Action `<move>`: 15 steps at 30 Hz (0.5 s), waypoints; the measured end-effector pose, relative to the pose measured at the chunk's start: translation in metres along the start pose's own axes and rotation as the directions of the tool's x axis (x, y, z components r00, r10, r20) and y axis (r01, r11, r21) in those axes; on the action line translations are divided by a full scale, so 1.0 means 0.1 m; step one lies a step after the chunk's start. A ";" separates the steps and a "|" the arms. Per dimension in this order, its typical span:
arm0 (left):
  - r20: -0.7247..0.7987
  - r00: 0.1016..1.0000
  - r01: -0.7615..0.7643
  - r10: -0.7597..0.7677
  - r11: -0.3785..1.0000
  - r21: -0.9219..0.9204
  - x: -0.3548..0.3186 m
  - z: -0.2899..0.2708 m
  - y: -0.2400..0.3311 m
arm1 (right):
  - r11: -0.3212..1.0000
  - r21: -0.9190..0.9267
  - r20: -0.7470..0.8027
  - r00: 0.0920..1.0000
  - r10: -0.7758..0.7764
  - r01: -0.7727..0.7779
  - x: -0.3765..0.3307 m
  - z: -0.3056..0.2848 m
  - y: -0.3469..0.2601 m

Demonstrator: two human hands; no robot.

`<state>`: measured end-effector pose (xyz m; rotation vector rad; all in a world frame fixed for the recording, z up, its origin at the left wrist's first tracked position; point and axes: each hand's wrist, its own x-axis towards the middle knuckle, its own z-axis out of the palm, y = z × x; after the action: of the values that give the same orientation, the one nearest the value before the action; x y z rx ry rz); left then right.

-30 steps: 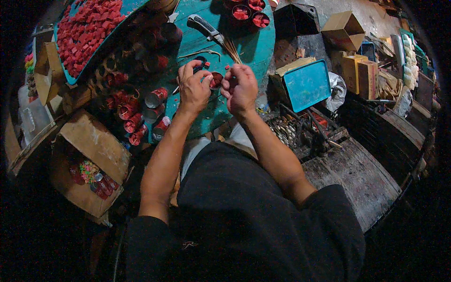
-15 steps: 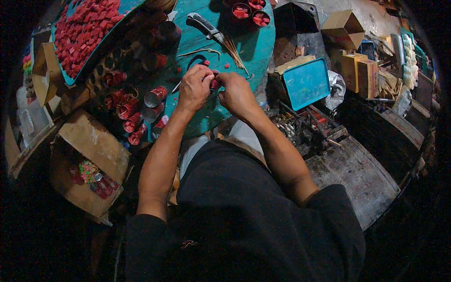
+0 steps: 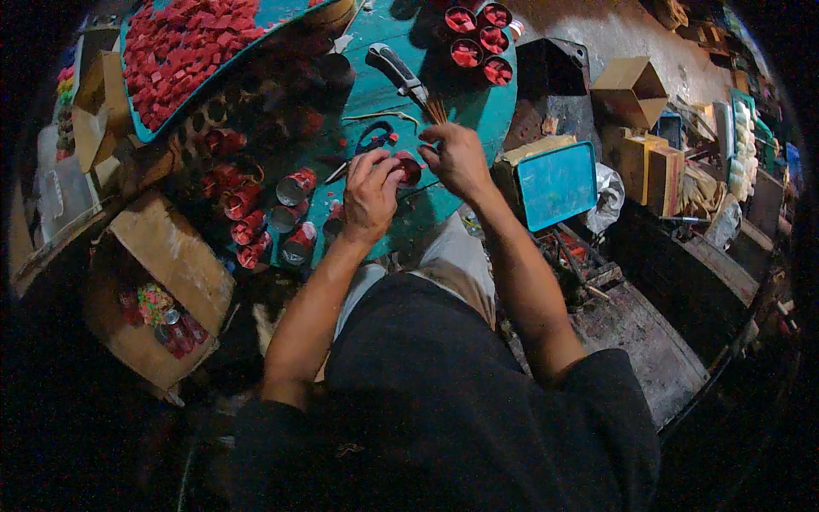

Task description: The person assembles small cylindrical containers by filling them with red granular material, inserting wooden sticks, and using a metal tool to press the contents. The person repeatedly picks up containers, fills them, and places them on the table.

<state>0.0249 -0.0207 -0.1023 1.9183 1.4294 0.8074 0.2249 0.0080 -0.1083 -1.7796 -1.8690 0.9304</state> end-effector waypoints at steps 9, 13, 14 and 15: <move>-0.146 0.986 0.095 -0.076 0.987 0.131 -0.32 0.03 0.07 | 0.958 -0.260 0.291 0.956 -0.043 0.122 0.84 0.76 0.59; -0.104 0.991 0.106 -0.085 0.968 0.226 -0.16 0.09 0.17 | 0.965 -0.143 0.317 0.934 -0.166 0.221 0.75 0.49 0.48; -0.105 0.993 0.085 -0.058 0.956 0.279 -0.12 0.09 0.16 | 0.981 -0.034 0.284 0.943 -0.175 0.193 0.67 0.21 0.15; -0.089 0.996 0.060 -0.032 0.943 0.327 -0.12 0.12 0.17 | 0.977 0.064 0.279 0.936 -0.213 0.203 0.57 0.00 -0.01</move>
<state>0.0418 -0.0376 -0.0980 2.1067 1.7444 0.6633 0.2180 0.0643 -0.1166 -1.4521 -2.1521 1.1786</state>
